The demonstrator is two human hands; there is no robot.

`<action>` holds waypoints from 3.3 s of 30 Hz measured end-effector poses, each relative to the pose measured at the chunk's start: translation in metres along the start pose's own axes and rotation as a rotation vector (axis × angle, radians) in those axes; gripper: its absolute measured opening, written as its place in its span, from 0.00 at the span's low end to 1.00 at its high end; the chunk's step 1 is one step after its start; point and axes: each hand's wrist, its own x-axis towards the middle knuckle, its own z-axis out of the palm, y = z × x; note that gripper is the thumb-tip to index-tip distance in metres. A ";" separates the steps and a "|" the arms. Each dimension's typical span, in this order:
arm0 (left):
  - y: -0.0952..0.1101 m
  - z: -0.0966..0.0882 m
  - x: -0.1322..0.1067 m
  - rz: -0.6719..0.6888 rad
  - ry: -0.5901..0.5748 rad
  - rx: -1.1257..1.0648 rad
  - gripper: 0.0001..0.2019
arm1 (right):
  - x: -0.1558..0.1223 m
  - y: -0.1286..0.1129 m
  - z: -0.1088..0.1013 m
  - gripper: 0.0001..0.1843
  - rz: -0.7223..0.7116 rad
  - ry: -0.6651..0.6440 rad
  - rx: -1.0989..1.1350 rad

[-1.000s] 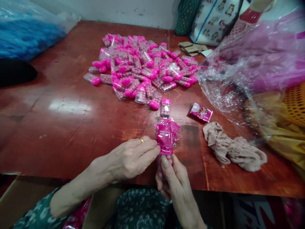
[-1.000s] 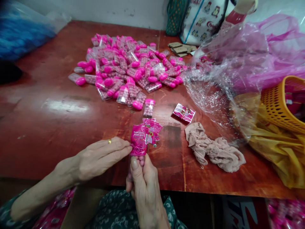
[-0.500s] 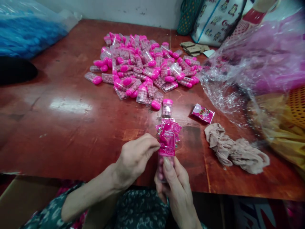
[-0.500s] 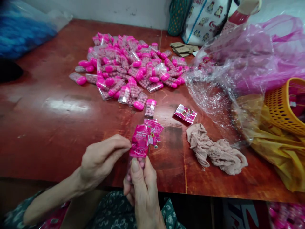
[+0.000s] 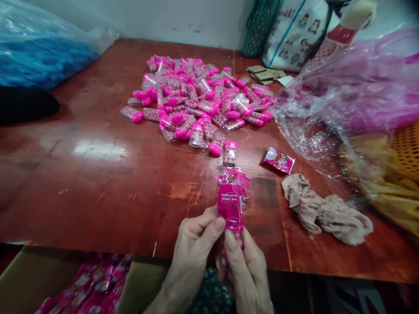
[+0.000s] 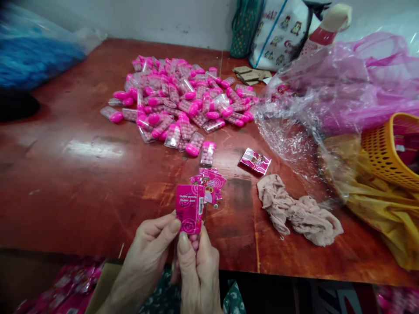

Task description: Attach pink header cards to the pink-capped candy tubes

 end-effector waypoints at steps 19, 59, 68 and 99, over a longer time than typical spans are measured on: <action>0.010 0.009 -0.012 0.025 -0.139 0.080 0.11 | 0.014 -0.022 -0.018 0.13 -0.235 0.076 -0.111; -0.003 0.011 -0.009 0.632 -0.065 0.850 0.06 | 0.021 -0.012 -0.046 0.03 -0.325 -0.043 -0.208; -0.014 0.016 0.000 0.901 0.177 1.006 0.13 | 0.005 -0.016 -0.040 0.26 -0.793 0.742 -0.572; -0.030 0.019 0.006 1.017 0.023 0.795 0.27 | 0.005 -0.020 -0.046 0.12 -0.645 0.284 -0.757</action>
